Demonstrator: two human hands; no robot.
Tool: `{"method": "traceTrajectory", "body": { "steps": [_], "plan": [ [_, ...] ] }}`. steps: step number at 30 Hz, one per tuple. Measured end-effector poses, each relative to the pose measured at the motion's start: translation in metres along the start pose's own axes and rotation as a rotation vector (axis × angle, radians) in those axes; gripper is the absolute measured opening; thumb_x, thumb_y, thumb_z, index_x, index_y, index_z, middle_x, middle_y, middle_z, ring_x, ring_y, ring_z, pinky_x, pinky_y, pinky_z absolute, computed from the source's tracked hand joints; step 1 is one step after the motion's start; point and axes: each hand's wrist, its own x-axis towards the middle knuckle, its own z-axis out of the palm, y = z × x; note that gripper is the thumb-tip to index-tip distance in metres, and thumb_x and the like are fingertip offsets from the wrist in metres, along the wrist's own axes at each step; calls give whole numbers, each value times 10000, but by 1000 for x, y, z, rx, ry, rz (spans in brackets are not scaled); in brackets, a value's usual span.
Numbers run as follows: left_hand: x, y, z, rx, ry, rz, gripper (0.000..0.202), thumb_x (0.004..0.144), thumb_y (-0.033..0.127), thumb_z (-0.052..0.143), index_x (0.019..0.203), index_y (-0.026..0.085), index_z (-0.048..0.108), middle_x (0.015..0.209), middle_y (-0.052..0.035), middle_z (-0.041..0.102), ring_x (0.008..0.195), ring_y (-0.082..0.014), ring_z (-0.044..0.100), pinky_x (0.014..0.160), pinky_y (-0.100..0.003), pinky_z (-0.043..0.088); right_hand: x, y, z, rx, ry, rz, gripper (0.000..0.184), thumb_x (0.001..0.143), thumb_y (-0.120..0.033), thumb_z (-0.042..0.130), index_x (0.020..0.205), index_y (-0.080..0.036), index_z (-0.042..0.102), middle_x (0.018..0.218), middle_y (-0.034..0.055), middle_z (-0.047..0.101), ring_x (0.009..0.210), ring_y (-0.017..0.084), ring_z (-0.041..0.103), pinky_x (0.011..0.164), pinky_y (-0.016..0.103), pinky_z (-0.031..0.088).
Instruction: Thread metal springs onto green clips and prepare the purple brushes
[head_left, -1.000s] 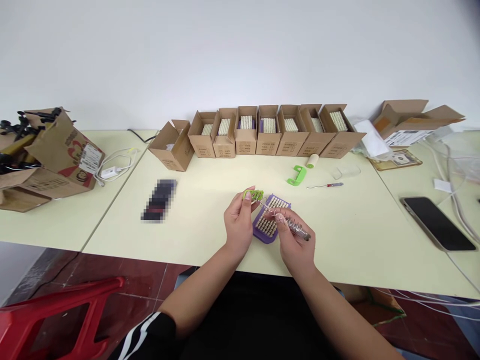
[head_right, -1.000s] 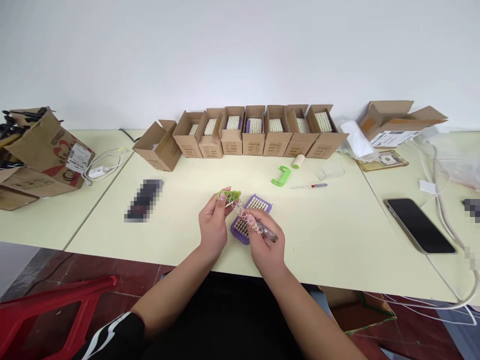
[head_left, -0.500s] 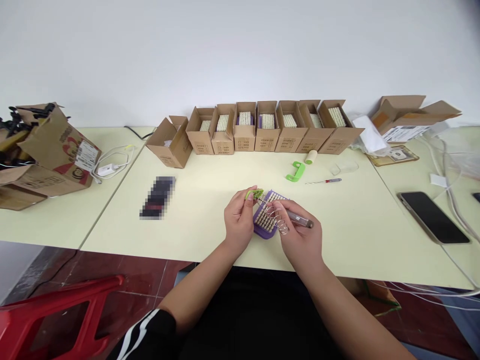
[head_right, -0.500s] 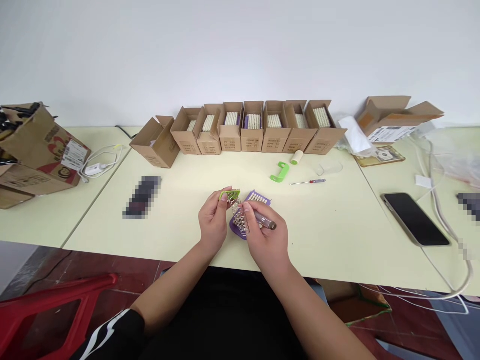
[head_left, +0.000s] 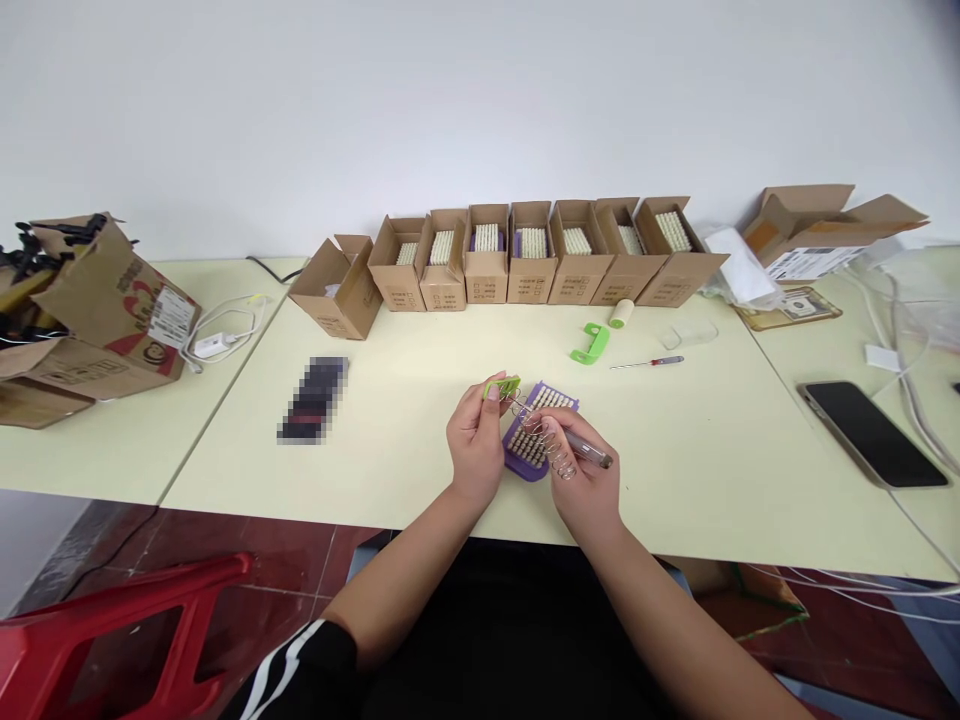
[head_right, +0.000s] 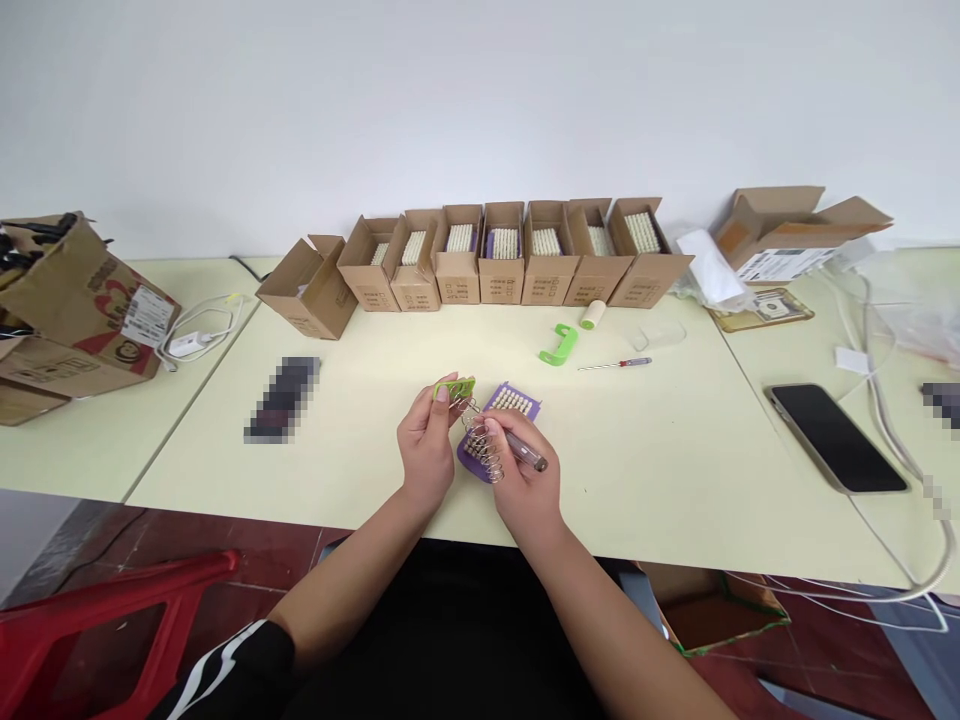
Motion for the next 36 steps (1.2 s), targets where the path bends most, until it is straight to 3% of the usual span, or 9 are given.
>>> {"method": "traceTrajectory", "body": {
  "steps": [9,14,23,29,36],
  "plan": [
    [-1,3,1,4,6,14,356,1052,486,599,1220,235,788,1294,-99,726,1208,-249,718,1042,-431,627,0,7,-1,98,0,29,234,1054,-422,594,1023,-240,738,992,66,739,953,232,705,853,385,588],
    [-4,4,5,-1,31,14,373,1055,491,591,1228,220,780,1319,-109,712,1254,-258,698,1078,-435,609,1,17,2,247,27,142,238,1024,-478,630,1114,-259,648,996,65,747,935,238,739,846,423,620],
    [-5,5,15,-80,23,-26,377,1072,492,558,1264,231,751,1380,-106,689,1324,-262,667,1146,-451,564,20,10,-3,378,-8,230,246,1015,-493,641,1031,-253,586,927,32,749,933,228,755,816,421,646],
    [-2,11,13,7,16,66,356,1071,457,571,1260,230,770,1352,-107,690,1291,-260,678,1127,-453,579,22,-5,-11,260,-7,206,253,988,-475,694,1043,-234,643,960,56,770,883,223,752,774,392,633],
    [1,13,1,181,-27,227,325,1082,400,557,1284,252,765,1328,-104,709,1299,-264,673,1164,-488,539,12,-27,-4,50,55,110,180,982,-400,721,1018,-225,694,967,64,780,917,222,760,815,363,622]
  ]
}}
